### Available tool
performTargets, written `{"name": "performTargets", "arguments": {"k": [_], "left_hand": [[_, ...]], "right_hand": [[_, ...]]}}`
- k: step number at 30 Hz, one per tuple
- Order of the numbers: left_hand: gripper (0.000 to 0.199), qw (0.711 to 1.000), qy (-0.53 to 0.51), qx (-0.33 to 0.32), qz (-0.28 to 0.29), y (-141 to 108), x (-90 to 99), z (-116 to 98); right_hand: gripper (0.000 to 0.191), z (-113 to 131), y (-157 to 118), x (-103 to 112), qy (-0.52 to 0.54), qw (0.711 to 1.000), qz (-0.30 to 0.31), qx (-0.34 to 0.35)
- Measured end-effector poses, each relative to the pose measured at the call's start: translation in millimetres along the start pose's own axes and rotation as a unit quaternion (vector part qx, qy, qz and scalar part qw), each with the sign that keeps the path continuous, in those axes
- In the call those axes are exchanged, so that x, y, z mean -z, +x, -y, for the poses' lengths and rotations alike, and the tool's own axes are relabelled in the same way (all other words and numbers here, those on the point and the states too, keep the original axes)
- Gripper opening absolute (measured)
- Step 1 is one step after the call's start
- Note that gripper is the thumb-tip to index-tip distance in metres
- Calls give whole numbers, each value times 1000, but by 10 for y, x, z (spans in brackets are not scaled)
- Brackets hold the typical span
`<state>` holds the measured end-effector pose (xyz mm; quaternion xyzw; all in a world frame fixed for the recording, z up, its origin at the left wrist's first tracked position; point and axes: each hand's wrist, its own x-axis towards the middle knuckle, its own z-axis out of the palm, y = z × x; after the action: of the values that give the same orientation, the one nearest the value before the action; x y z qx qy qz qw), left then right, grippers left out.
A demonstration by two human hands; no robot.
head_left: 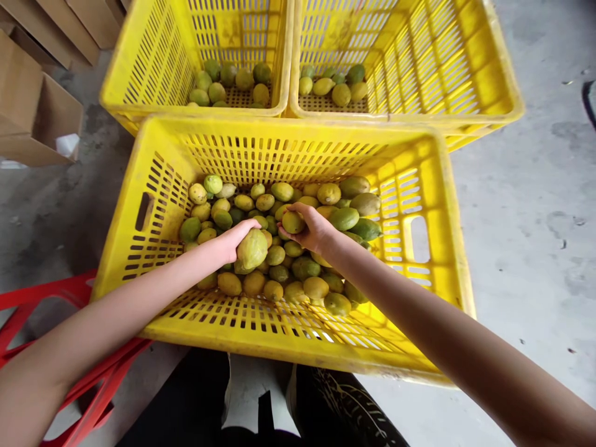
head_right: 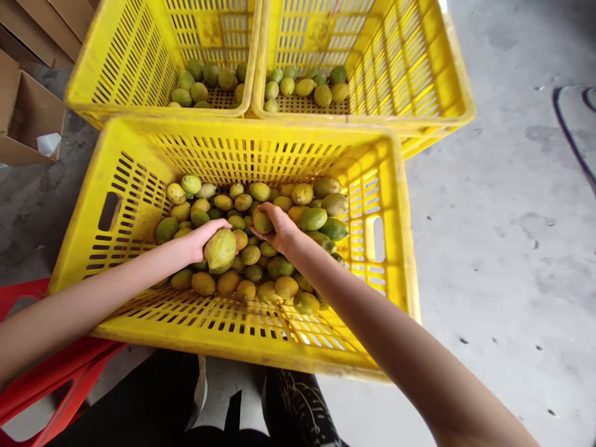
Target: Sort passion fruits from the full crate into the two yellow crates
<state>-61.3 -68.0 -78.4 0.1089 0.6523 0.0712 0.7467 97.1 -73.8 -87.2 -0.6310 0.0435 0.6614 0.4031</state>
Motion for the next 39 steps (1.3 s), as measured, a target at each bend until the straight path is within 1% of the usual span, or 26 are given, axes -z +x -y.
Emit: {"name": "performTargets", "arguments": {"k": [2,4,8,10,12,14,18,20,23,26,27,28,29,30,32,33,34,35,36,38,39], "left_hand": [[17,1000,9,-7,-13,6,11,1],[18,1000,17,-8,-10,3,21,-3],[19,1000,23,-15,-4,-12,20,-7],[20,1000,20,-13,1,-11,13,-2],[19,1000,16,-6,10,1,9,4],[20,1000,17,-5,6,21,16,7],[22,998,29,-41,-38,58,42,-2],[24,997,49,-50,-43,63,46,-5],[26,994,96,-39,-27,57,37,14],[23,985,166,-49,16,56,38,62],[20,975,208,-64,37,57,44,79],[18,958,266,-86,61,56,53,91],[15,930,339,-114,87,52,64,97],[13,891,417,-141,112,42,75,96],[15,794,558,-175,168,3,95,70],[18,747,610,-178,194,-25,103,47],[22,710,648,-172,216,-57,110,20],[28,683,673,-159,234,-90,118,-9],[36,663,691,-142,249,-121,126,-38],[56,639,711,-110,273,-165,146,-84],[65,634,713,-98,282,-176,157,-97]], "right_hand": [[12,-3,-3,-2,3,1000,0,5],[13,1,-16,-1,0,1000,4,7],[8,17,-46,13,-47,998,44,-25],[13,21,-52,22,-73,994,68,-39],[19,19,-47,28,-89,992,85,-38],[22,16,-33,30,-97,992,81,-28],[15,14,-2,29,-94,994,53,-8],[14,11,4,29,-95,993,61,-16],[17,-3,3,32,-108,991,70,-23],[15,-21,-8,33,-122,991,51,-19],[14,-24,-14,32,-125,991,44,-17],[14,-26,-20,32,-129,991,39,-17],[14,-26,-26,32,-132,990,36,-17],[14,-24,-32,32,-135,990,36,-18],[15,-20,-41,33,-136,990,40,-20],[15,-17,-43,34,-134,990,42,-21],[15,-15,-43,36,-133,990,45,-20],[16,-14,-42,37,-131,990,48,-19],[16,-13,-40,39,-129,990,51,-18],[16,-13,-37,39,-126,991,52,-17],[16,-14,-37,38,-126,991,50,-17]]}}
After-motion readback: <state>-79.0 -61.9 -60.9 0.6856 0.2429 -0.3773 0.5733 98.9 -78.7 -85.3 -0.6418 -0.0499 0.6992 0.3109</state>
